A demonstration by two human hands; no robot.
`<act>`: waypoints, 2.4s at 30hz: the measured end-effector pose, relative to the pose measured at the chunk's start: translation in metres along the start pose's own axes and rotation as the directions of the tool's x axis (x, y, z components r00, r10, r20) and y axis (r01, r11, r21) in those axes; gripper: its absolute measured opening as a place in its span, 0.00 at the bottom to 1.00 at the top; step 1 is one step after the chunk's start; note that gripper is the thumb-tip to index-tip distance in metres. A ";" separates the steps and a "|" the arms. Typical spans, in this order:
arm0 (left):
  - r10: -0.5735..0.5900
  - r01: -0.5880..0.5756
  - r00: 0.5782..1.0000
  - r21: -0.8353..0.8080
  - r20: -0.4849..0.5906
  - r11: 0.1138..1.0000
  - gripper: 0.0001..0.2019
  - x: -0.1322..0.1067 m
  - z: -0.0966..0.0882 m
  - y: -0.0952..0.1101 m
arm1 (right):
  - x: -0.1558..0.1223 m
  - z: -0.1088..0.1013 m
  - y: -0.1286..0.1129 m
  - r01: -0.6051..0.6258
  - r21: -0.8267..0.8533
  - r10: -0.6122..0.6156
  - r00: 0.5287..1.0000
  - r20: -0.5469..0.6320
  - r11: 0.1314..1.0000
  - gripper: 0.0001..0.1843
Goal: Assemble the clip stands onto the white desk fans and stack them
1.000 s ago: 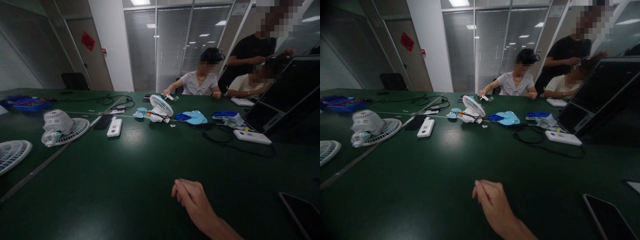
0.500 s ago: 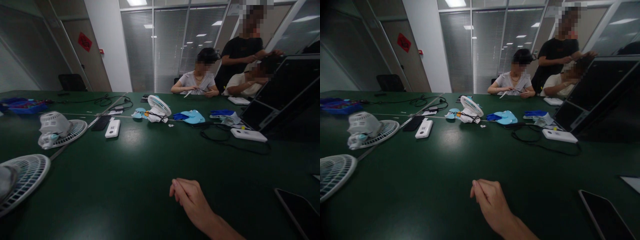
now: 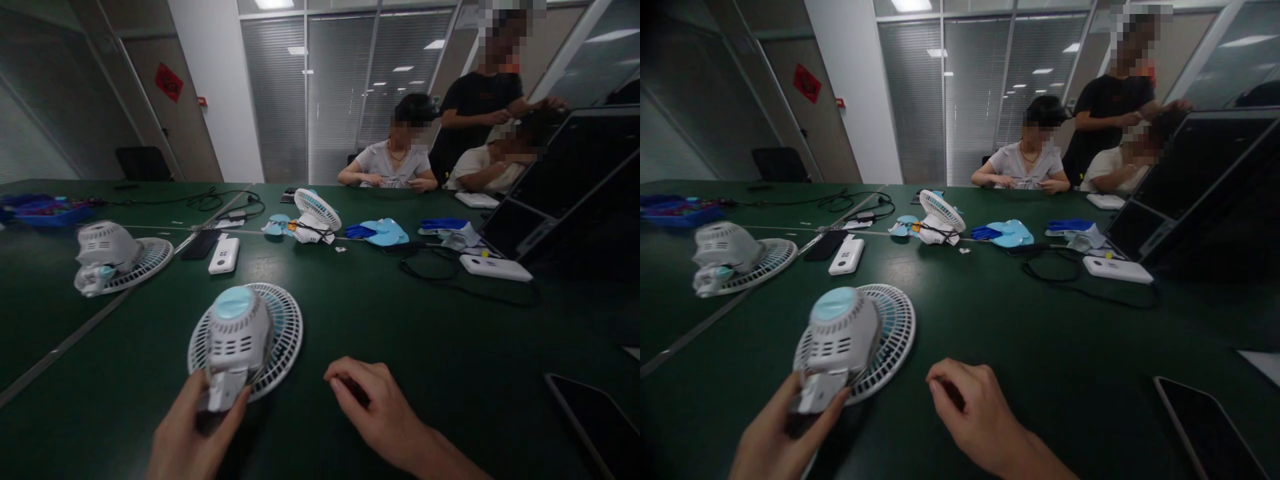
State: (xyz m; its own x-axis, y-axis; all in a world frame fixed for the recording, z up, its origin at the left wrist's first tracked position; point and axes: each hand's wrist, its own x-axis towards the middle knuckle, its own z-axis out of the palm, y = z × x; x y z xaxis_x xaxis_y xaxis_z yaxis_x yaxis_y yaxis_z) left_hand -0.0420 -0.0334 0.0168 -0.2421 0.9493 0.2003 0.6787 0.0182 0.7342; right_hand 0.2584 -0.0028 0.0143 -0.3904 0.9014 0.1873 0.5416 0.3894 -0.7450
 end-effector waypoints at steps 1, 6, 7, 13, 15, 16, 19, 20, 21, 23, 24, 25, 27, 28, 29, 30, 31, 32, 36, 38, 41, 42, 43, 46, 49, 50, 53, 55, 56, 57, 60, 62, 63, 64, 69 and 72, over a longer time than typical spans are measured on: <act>0.070 -0.066 0.994 -0.046 0.085 0.997 0.22 0.006 0.013 0.008 | 0.000 0.000 -0.001 0.019 -0.006 -0.019 1.000 0.020 1.000 0.09; 0.269 -0.194 0.916 -0.258 0.298 0.946 0.09 0.032 0.071 0.053 | -0.001 -0.002 -0.004 0.062 -0.019 -0.061 0.997 0.055 0.998 0.20; 0.284 -0.199 0.908 -0.279 0.308 0.939 0.08 0.034 0.079 0.059 | -0.001 -0.001 -0.003 0.055 -0.017 -0.055 0.998 0.041 0.998 0.19; 0.325 -0.184 0.891 -0.403 0.316 0.897 0.04 0.036 0.090 0.066 | 0.000 0.002 0.004 0.028 0.025 -0.028 0.999 -0.020 0.999 0.12; 0.320 -0.163 0.895 -0.440 0.311 0.883 0.06 0.032 0.085 0.060 | 0.001 0.001 0.003 0.037 0.008 -0.037 0.999 0.009 0.999 0.12; 0.320 -0.161 0.896 -0.447 0.308 0.880 0.08 0.029 0.082 0.056 | 0.001 0.000 0.002 0.039 -0.008 -0.039 0.999 0.025 0.999 0.12; 0.330 -0.175 0.889 -0.430 0.317 0.886 0.15 0.017 0.077 0.046 | 0.002 0.000 0.002 0.046 -0.042 -0.043 0.997 0.066 0.998 0.11; 0.333 -0.185 0.888 -0.417 0.318 0.890 0.18 0.012 0.076 0.043 | 0.003 0.001 0.002 0.052 -0.046 -0.048 0.996 0.074 0.998 0.12; 0.341 -0.202 0.887 -0.403 0.311 0.893 0.19 0.007 0.075 0.041 | 0.003 0.001 0.003 0.058 -0.048 -0.055 0.996 0.077 0.997 0.12; 0.368 -0.252 0.885 -0.371 0.286 0.894 0.21 0.000 0.072 0.036 | 0.003 0.003 0.004 0.065 -0.058 -0.061 0.996 0.071 0.996 0.12; 0.389 -0.284 0.880 -0.355 0.274 0.891 0.22 -0.002 0.070 0.033 | 0.003 0.003 0.004 0.065 -0.066 -0.061 0.996 0.068 0.996 0.11; 0.407 -0.312 0.874 -0.335 0.265 0.889 0.23 -0.002 0.067 0.031 | 0.004 0.003 0.004 0.063 -0.075 -0.058 0.996 0.069 0.995 0.11; 0.429 -0.360 0.867 -0.276 0.255 0.891 0.23 0.002 0.060 0.025 | 0.004 0.004 0.004 0.064 -0.090 -0.057 0.995 0.079 0.994 0.10; 0.449 -0.393 0.858 -0.244 0.251 0.887 0.22 0.005 0.056 0.022 | 0.004 0.004 0.004 0.071 -0.095 -0.063 0.994 0.085 0.993 0.10; 0.494 -0.450 0.835 -0.216 0.242 0.867 0.20 0.010 0.053 0.020 | 0.004 0.004 0.003 0.080 -0.098 -0.071 0.993 0.091 0.992 0.10; 0.559 -0.529 0.792 -0.182 0.244 0.829 0.19 0.014 0.050 0.019 | 0.004 0.004 0.003 0.088 -0.102 -0.079 0.993 0.092 0.991 0.10; 0.630 -0.618 0.729 -0.138 0.268 0.774 0.18 0.018 0.047 0.018 | 0.003 0.005 0.004 0.092 -0.106 -0.083 0.993 0.089 0.990 0.09; 0.690 -0.702 0.656 -0.087 0.306 0.707 0.18 0.021 0.045 0.018 | 0.003 0.005 0.004 0.090 -0.111 -0.081 0.993 0.081 0.990 0.08; 0.753 -0.837 0.504 0.024 0.422 0.547 0.21 0.023 0.039 0.024 | 0.001 0.004 0.006 0.068 -0.122 -0.064 0.997 0.035 0.990 0.08; 0.789 -0.839 0.497 -0.031 0.361 0.543 0.20 0.021 0.038 0.026 | -0.001 0.003 0.006 0.090 -0.105 -0.090 0.996 0.003 0.990 0.08; 0.826 -0.837 0.503 -0.094 0.253 0.538 0.18 0.020 0.039 0.031 | -0.004 0.001 0.007 0.143 -0.093 -0.151 0.985 -0.080 0.985 0.08; 0.828 -0.836 0.511 -0.093 0.229 0.541 0.17 0.021 0.040 0.034 | -0.006 0.001 0.007 0.155 -0.095 -0.164 0.981 -0.107 0.983 0.08; 0.824 -0.831 0.521 -0.088 0.221 0.549 0.16 0.023 0.041 0.037 | -0.007 0.001 0.008 0.159 -0.097 -0.171 0.977 -0.129 0.982 0.08; 0.795 -0.806 0.550 -0.087 0.254 0.585 0.13 0.028 0.046 0.045 | -0.008 0.003 0.011 0.136 -0.106 -0.154 0.970 -0.187 0.985 0.09; 0.795 -0.797 0.546 -0.130 0.263 0.590 0.12 0.030 0.048 0.049 | -0.008 0.004 0.012 0.116 -0.106 -0.136 0.968 -0.210 0.988 0.09; 0.798 -0.795 0.543 -0.144 0.261 0.589 0.12 0.031 0.048 0.050 | -0.007 0.004 0.011 0.120 -0.100 -0.138 0.970 -0.201 0.988 0.09; 0.830 -0.812 0.520 -0.182 0.205 0.554 0.10 0.032 0.048 0.052 | -0.004 0.004 0.008 0.168 -0.111 -0.186 0.966 -0.181 0.979 0.07; 0.857 -0.837 0.487 -0.190 0.169 0.513 0.09 0.033 0.047 0.056 | -0.003 0.005 0.006 0.202 -0.141 -0.224 0.962 -0.159 0.969 0.09; 0.868 -0.849 0.471 -0.188 0.155 0.494 0.10 0.034 0.047 0.058 | -0.003 0.006 0.005 0.219 -0.147 -0.239 0.961 -0.139 0.965 0.10; 0.876 -0.857 0.458 -0.188 0.151 0.480 0.11 0.034 0.048 0.060 | -0.003 0.007 0.005 0.231 -0.142 -0.248 0.962 -0.111 0.962 0.10; 0.877 -0.854 0.449 -0.206 0.170 0.477 0.12 0.033 0.052 0.064 | -0.004 0.011 0.007 0.251 -0.112 -0.255 0.966 -0.028 0.962 0.05; 0.872 -0.844 0.453 -0.227 0.187 0.487 0.12 0.032 0.055 0.066 | -0.003 0.014 0.009 0.258 -0.128 -0.257 0.966 0.019 0.958 0.08; 0.870 -0.840 0.451 -0.236 0.198 0.489 0.12 0.032 0.056 0.066 | -0.003 0.016 0.011 0.258 -0.147 -0.254 0.966 0.045 0.955 0.09; 0.868 -0.837 0.451 -0.240 0.207 0.492 0.13 0.032 0.057 0.067 | -0.002 0.018 0.012 0.258 -0.169 -0.249 0.966 0.071 0.951 0.10; 0.870 -0.849 0.442 -0.209 0.220 0.485 0.14 0.031 0.063 0.073 | 0.001 0.027 0.018 0.233 -0.238 -0.201 0.968 0.150 0.943 0.02; 0.885 -0.879 0.427 -0.147 0.184 0.454 0.15 0.030 0.069 0.079 | 0.001 0.027 0.018 0.214 -0.226 -0.187 0.973 0.133 0.951 0.02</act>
State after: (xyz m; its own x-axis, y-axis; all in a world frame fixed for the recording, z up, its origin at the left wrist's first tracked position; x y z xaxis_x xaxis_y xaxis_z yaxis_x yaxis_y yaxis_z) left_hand 0.0521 0.0182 0.0364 0.6249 0.4794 0.6162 0.4196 -0.8718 0.2527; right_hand 0.2473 0.0000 -0.0162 -0.5803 0.7793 0.2366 0.5993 0.6054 -0.5238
